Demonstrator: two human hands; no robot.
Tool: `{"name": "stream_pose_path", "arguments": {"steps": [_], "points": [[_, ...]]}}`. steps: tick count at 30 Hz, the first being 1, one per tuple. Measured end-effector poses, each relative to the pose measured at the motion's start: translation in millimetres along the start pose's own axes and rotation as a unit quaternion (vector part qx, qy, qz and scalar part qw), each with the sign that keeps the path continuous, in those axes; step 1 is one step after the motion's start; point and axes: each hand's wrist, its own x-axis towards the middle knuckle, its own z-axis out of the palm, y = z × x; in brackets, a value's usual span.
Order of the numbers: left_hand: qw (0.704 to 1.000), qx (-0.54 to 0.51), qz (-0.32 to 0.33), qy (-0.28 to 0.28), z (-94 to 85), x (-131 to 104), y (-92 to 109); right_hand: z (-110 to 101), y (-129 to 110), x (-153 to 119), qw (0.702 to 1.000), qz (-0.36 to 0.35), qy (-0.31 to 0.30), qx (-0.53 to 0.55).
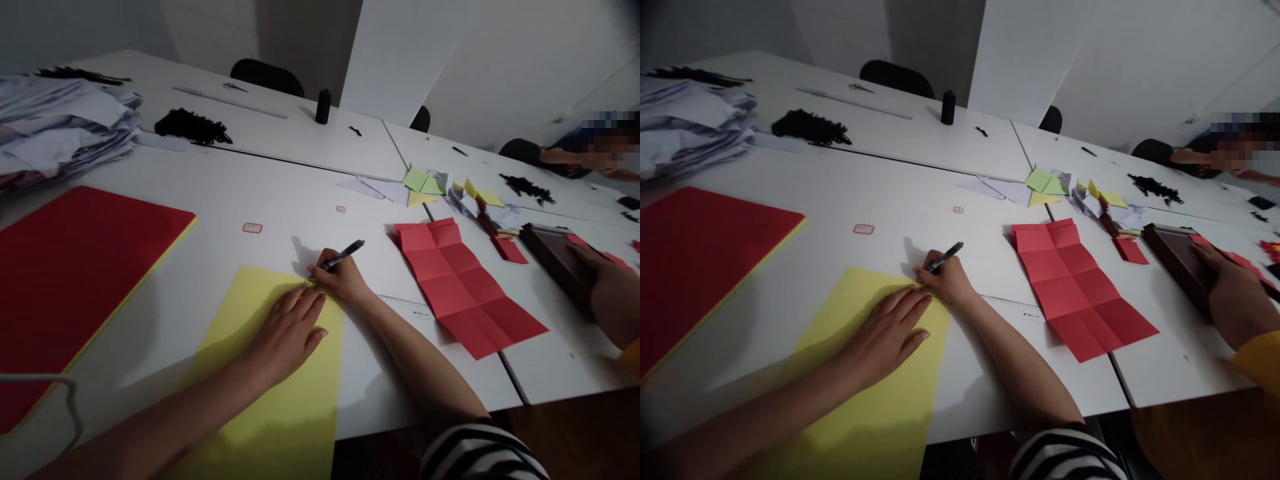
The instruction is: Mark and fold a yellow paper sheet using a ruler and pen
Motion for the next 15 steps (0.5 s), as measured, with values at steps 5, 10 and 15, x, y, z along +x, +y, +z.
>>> {"name": "stream_pose_path", "arguments": {"steps": [5, 10, 15], "points": [[1.0, 0.005, 0.002, 0.009, 2.4, -0.5, -1.0, -5.0, -0.2, 2.0, 0.995, 0.001, 0.036, 0.096], [1.0, 0.012, 0.002, -0.004, 3.9, -0.6, -1.2, -37.6, -14.6, 2.0, 0.967, -0.029, 0.126, 0.218], [1.0, -0.002, -0.003, -0.005, 1.8, -2.2, -1.0, -68.6, -32.6, -15.4, 0.968, -0.11, 0.166, 0.15]]}}
